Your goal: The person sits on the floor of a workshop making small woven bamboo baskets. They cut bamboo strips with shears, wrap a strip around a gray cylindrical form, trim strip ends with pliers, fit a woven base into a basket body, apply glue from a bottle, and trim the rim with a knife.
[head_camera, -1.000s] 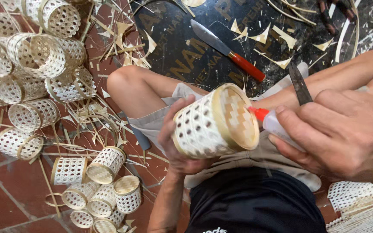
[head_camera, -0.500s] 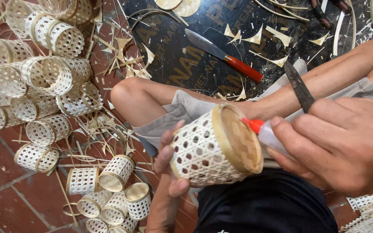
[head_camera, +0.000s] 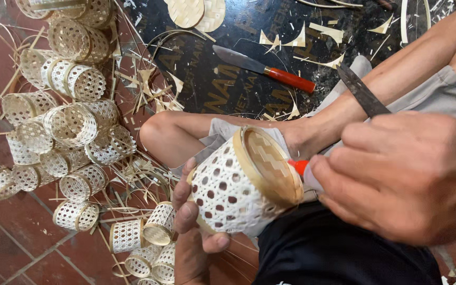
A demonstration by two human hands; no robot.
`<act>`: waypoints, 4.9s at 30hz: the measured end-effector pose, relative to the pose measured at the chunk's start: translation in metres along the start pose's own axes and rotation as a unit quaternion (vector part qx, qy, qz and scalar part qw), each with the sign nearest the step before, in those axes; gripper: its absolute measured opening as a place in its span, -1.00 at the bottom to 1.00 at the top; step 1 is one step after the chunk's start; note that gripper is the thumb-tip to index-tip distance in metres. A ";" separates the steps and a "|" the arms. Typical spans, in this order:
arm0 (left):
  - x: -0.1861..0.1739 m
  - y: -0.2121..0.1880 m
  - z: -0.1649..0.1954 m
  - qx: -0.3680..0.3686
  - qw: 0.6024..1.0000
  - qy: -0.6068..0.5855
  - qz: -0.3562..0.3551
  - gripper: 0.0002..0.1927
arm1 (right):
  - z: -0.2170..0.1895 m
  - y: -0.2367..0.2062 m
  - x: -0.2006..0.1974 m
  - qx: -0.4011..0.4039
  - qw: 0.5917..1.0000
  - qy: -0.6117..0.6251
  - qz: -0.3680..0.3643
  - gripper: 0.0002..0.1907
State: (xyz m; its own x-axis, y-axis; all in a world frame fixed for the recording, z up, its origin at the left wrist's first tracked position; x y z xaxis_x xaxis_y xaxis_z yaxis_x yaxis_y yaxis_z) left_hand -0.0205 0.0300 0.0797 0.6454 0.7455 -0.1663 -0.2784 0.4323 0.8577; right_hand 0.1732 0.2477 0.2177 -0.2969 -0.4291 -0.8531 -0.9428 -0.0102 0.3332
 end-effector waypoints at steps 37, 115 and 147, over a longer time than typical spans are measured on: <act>0.001 0.031 -0.058 -0.211 0.923 -0.005 -0.321 0.11 | 0.048 -0.048 0.190 0.257 0.640 0.663 0.292 -0.49; 0.050 -0.003 -0.010 -0.350 0.833 -0.395 -0.168 0.47 | 0.013 0.068 0.042 -0.164 0.968 -0.070 -0.175 -0.73; 0.060 0.001 -0.102 -0.258 0.922 0.175 -0.232 0.17 | 0.227 -0.011 0.156 0.391 0.786 0.451 0.164 -0.71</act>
State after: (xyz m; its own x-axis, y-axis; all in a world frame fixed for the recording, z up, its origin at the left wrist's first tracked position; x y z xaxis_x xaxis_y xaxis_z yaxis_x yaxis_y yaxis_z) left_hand -0.0549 0.1270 0.0212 0.5365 0.4993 -0.6803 -0.3896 0.8617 0.3252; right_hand 0.1033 0.3857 -0.0104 -0.6474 -0.7618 -0.0248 -0.7476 0.6410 -0.1736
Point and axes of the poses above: each hand's wrist, its own y-axis towards the middle knuckle, its own x-axis out of the palm, z = x × y, the point moved 1 cm from there along y, towards the middle knuckle
